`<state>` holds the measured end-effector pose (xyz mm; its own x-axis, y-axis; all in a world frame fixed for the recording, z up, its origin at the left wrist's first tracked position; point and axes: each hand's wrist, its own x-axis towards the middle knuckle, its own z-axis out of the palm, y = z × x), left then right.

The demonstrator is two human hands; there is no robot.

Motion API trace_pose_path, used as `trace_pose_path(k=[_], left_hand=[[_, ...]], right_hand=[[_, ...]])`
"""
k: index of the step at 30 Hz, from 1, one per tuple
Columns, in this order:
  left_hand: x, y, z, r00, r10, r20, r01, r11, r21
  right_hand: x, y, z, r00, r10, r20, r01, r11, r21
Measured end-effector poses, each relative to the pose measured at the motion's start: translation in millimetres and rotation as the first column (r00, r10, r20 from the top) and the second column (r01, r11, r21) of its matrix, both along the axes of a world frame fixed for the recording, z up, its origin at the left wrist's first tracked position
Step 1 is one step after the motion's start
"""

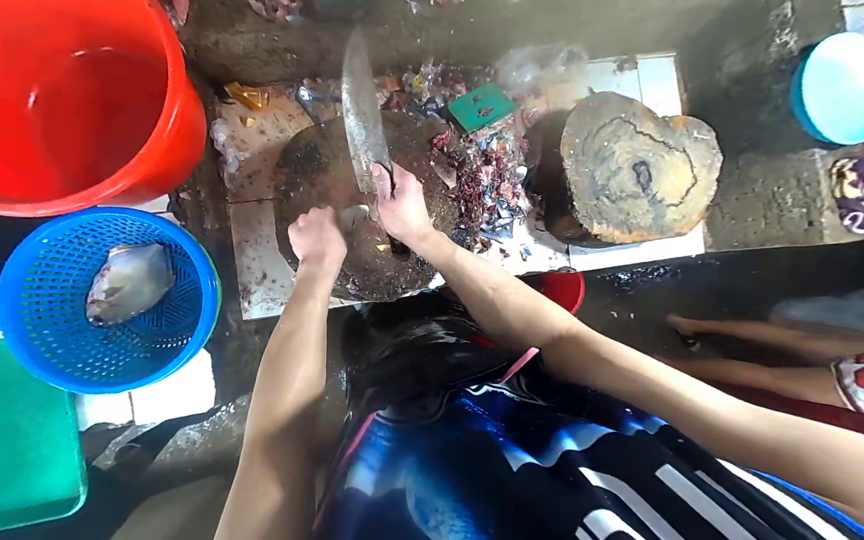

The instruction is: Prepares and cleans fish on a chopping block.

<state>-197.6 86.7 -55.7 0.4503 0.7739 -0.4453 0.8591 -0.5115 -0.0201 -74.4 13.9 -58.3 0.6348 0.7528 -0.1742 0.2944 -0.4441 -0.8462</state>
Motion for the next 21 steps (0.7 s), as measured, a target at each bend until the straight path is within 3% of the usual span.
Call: trace_pose_path(k=[2, 4, 7, 9, 10, 12, 15, 18, 21], left_hand=[[2.7, -1.0, -3.0, 0.999, -0.018, -0.03, 0.018, 1.0, 0.014], [4.2, 0.1, -3.9, 0.998, -0.028, -0.059, 0.029, 0.999, 0.026], [3.7, 3.4, -5.0, 0.998, -0.039, -0.056, 0.04, 0.999, 0.031], [1.8, 4.0, -3.7, 0.998, -0.048, -0.046, 0.049, 0.999, 0.021], [2.6, 6.5, -2.5, 0.998, -0.045, -0.034, 0.046, 0.999, 0.007], [4.0, 10.9, -2.0, 0.998, -0.059, -0.029, 0.059, 0.998, -0.018], [11.1, 17.1, 1.4, 0.992, -0.11, -0.054, 0.108, 0.993, -0.043], [20.6, 14.9, 6.2, 0.979, -0.19, -0.07, 0.185, 0.981, -0.065], [35.3, 9.9, 7.2, 0.95, -0.29, -0.115, 0.278, 0.955, -0.106]], right_hand=[[-10.1, -3.0, -8.0, 0.992, 0.124, -0.034, -0.128, 0.961, -0.245], [-13.3, -3.5, -12.4, 0.958, 0.218, -0.185, -0.278, 0.86, -0.427], [-0.1, -10.8, -6.8, 0.944, 0.249, -0.215, -0.318, 0.862, -0.396], [12.6, -29.4, 12.5, 0.929, 0.357, -0.094, -0.365, 0.852, -0.375], [21.4, -39.2, 28.0, 0.897, 0.443, -0.006, -0.4, 0.804, -0.439], [34.6, -62.4, 56.0, 0.777, 0.621, 0.105, -0.429, 0.644, -0.634], [43.3, -81.6, 85.2, 0.539, 0.834, 0.121, -0.401, 0.381, -0.833], [38.1, -76.6, 118.1, 0.368, 0.919, 0.143, -0.325, 0.271, -0.906], [20.2, -56.2, 136.0, 0.282, 0.954, 0.108, -0.27, 0.186, -0.945]])
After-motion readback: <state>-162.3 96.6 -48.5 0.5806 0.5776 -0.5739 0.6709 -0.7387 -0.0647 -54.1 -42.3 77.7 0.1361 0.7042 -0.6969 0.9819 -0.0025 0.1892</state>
